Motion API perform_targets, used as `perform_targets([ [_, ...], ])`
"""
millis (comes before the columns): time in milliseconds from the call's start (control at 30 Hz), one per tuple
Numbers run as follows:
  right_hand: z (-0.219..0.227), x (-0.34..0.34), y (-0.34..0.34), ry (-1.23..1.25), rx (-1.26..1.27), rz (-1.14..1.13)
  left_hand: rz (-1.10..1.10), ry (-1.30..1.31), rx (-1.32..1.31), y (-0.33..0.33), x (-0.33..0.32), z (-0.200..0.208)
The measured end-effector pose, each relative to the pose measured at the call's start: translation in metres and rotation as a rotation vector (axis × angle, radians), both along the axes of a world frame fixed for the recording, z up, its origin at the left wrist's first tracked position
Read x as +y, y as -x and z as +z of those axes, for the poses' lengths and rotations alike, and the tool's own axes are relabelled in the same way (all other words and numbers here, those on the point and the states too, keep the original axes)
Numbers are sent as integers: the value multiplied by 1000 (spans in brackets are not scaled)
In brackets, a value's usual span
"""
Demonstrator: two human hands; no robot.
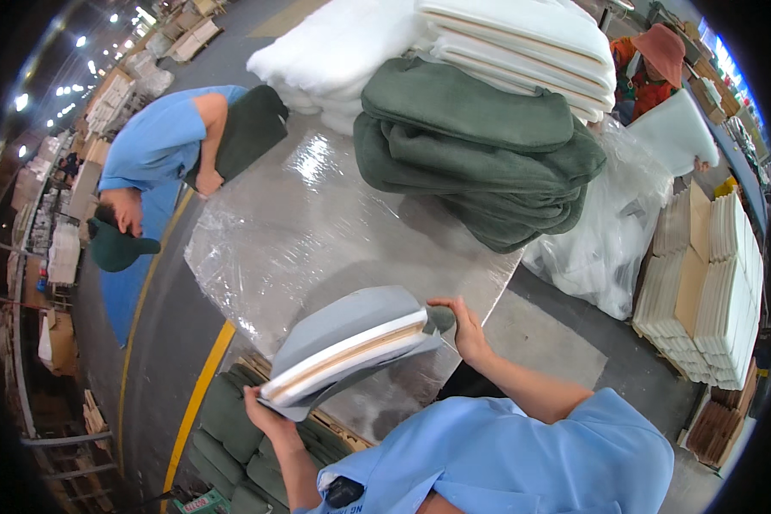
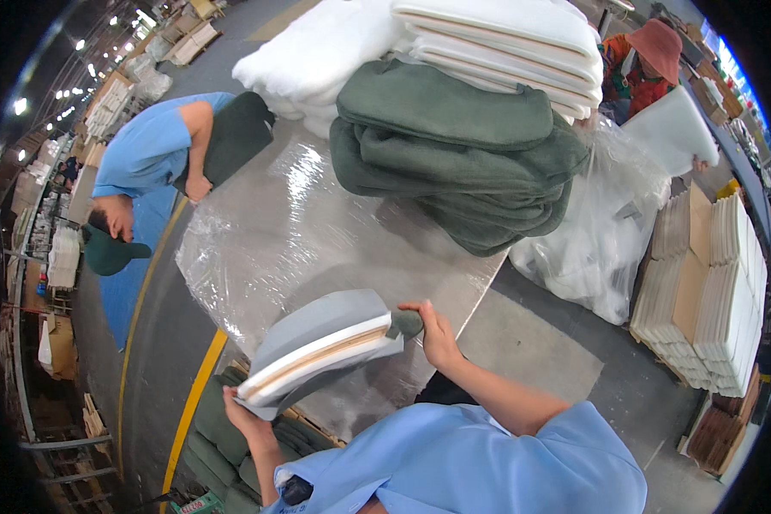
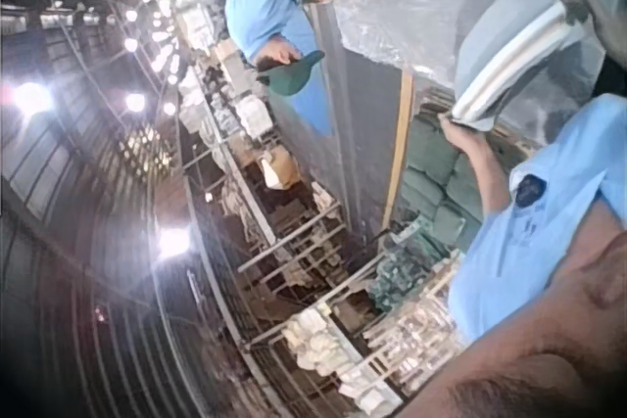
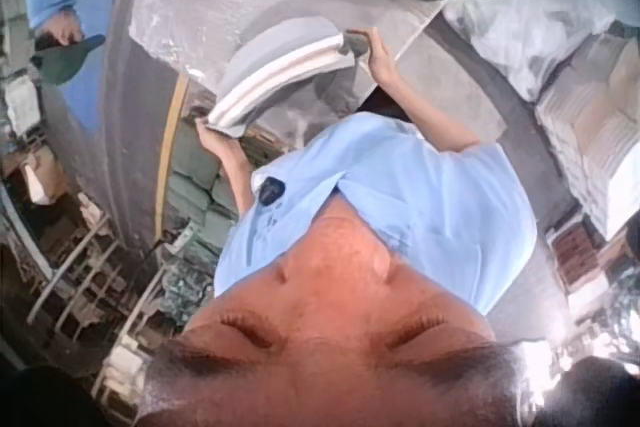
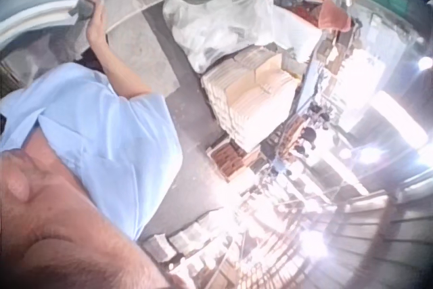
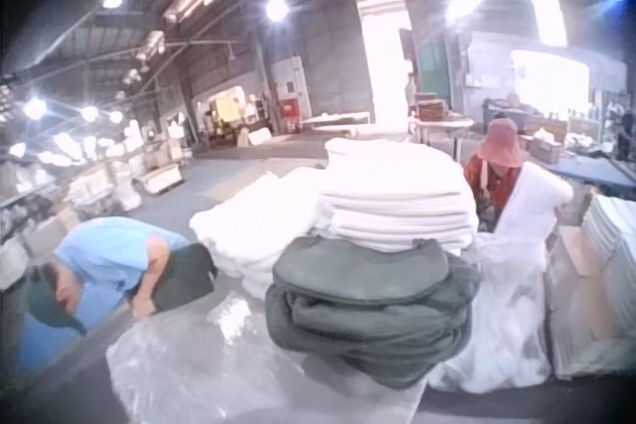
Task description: The person inserts white foam inserts into green fabric covers by hand, then places the finished cushions onto a nearby stack. The process is repeated for multiple cushions in a factory setting.
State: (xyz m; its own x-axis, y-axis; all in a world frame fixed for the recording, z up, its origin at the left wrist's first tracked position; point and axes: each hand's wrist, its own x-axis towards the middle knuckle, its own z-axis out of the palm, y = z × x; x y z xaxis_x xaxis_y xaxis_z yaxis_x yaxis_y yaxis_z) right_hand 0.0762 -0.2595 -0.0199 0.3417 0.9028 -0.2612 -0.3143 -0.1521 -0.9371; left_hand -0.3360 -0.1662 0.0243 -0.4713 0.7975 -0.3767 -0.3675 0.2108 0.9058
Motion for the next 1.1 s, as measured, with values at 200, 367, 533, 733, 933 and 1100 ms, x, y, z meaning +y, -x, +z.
perform_targets([
  [200,0,52,-1,-56,10,-11,9,-17,-48,-2,-60,-3],
  [367,16,54,9,-171,18,-55,20,-13,-19,-3,-87,-9],
  [533,3,94,2,-127,3,-197,-216,-114,188,-14,-113,-7],
  [733,17,191,-36,-139,164,-296,-832,-245,193,-76,-151,-10],
  [933,20,207,-45,-49,27,-271,-919,-326,-3,-147,-111,36],
  [1100,42,172,18,-175,185,-281,-940,-405,458,-178,-33,41],
])
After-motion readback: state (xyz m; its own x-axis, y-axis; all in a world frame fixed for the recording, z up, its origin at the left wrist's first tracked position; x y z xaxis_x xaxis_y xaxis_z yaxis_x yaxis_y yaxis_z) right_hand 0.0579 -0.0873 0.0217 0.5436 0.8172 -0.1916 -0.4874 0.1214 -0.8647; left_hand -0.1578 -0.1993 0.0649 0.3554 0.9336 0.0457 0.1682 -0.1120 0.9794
